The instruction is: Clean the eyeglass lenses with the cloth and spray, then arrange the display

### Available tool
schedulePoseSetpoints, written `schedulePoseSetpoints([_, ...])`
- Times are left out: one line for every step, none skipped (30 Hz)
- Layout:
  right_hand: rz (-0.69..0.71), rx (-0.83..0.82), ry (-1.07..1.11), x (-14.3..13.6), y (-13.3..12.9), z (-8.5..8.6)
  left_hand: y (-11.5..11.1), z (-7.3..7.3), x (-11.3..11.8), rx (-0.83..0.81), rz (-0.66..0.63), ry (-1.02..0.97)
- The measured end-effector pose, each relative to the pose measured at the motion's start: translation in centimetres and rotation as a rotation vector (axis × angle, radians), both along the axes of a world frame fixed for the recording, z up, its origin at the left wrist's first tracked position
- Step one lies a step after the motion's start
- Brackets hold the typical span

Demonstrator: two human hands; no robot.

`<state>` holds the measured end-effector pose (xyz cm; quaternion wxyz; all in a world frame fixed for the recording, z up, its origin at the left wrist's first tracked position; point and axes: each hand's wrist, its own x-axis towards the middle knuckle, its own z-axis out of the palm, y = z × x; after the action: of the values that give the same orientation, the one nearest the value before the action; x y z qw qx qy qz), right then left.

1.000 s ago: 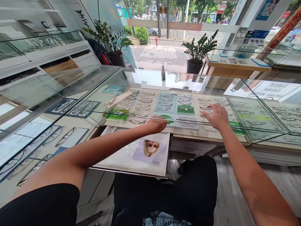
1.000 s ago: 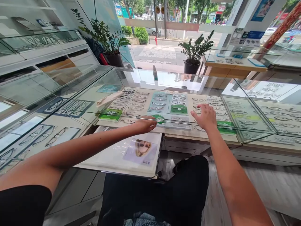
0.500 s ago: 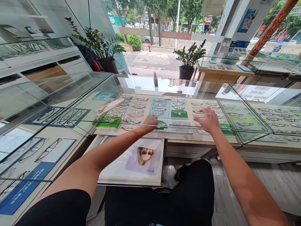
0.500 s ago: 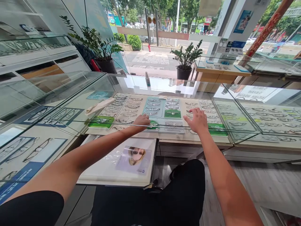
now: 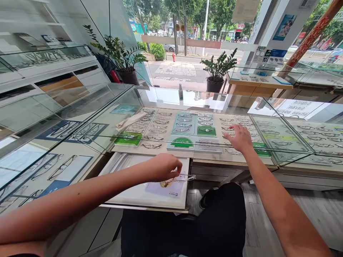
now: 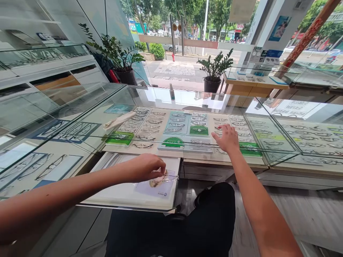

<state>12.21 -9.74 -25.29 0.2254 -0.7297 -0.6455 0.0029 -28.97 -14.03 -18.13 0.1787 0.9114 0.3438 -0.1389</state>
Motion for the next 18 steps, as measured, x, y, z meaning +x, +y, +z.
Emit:
schedulePoseSetpoints([0.001, 0.008, -0.003, 0.0, 0.0, -0.1, -0.3, 1.7, -0.1, -0.003, -0.004, -0.032])
schedulePoseSetpoints([0.002, 0.015, -0.005, 0.0, 0.0, -0.1, -0.3, 3.2, 0.0, 0.018, 0.002, -0.055])
schedulePoseSetpoints([0.002, 0.019, -0.006, 0.0, 0.0, -0.1, -0.1, 4.7, 0.2, 0.037, 0.005, -0.065])
schedulePoseSetpoints([0.001, 0.02, -0.005, 0.0, 0.0, -0.1, 0.4, 6.0, 0.5, 0.07, 0.017, -0.077])
schedulePoseSetpoints([0.0, 0.019, -0.004, 0.0, 0.0, -0.1, 1.0, 7.0, 0.9, 0.105, 0.029, -0.083])
schedulePoseSetpoints([-0.002, 0.015, -0.003, -0.1, 0.0, -0.1, 1.8, 7.8, 1.5, 0.147, 0.043, -0.083])
schedulePoseSetpoints([-0.005, 0.009, -0.002, -0.1, 0.0, 0.0, 2.8, 8.4, 2.1, 0.2, 0.056, -0.077])
schedulePoseSetpoints([-0.006, 0.0, -0.002, -0.1, -0.1, 0.0, 3.8, 8.8, 2.7, 0.256, 0.07, -0.065])
schedulePoseSetpoints([-0.007, -0.007, -0.001, -0.1, -0.1, 0.1, 5.0, 8.9, 3.3, 0.312, 0.087, -0.05])
schedulePoseSetpoints([-0.007, -0.013, 0.0, -0.1, -0.1, 0.2, 6.2, 8.9, 4.0, 0.356, 0.1, -0.036])
schedulePoseSetpoints([-0.005, -0.015, 0.001, -0.1, -0.1, 0.2, 7.4, 8.8, 4.6, 0.394, 0.117, -0.027])
schedulePoseSetpoints([-0.003, -0.015, 0.003, -0.1, -0.1, 0.3, 8.6, 8.5, 5.1, 0.415, 0.128, -0.016])
schedulePoseSetpoints([-0.001, -0.012, 0.004, -0.1, -0.1, 0.3, 9.8, 8.2, 5.6, 0.432, 0.14, -0.007])
schedulePoseSetpoints([0.002, -0.009, 0.007, -0.1, -0.1, 0.3, 10.8, 7.8, 6.0, 0.44, 0.154, 0.004])
schedulePoseSetpoints([0.005, -0.007, 0.009, -0.1, -0.1, 0.3, 11.8, 7.3, 6.3, 0.44, 0.173, 0.008])
schedulePoseSetpoints([0.007, -0.006, 0.012, -0.1, -0.1, 0.2, 12.6, 6.9, 6.6, 0.436, 0.194, 0.004])
schedulePoseSetpoints([0.008, -0.005, 0.015, 0.0, 0.0, 0.2, 13.2, 6.5, 6.8, 0.429, 0.215, -0.003])
schedulePoseSetpoints([0.01, -0.002, 0.016, 0.0, 0.0, 0.1, 13.7, 6.1, 6.9, 0.422, 0.231, -0.011])
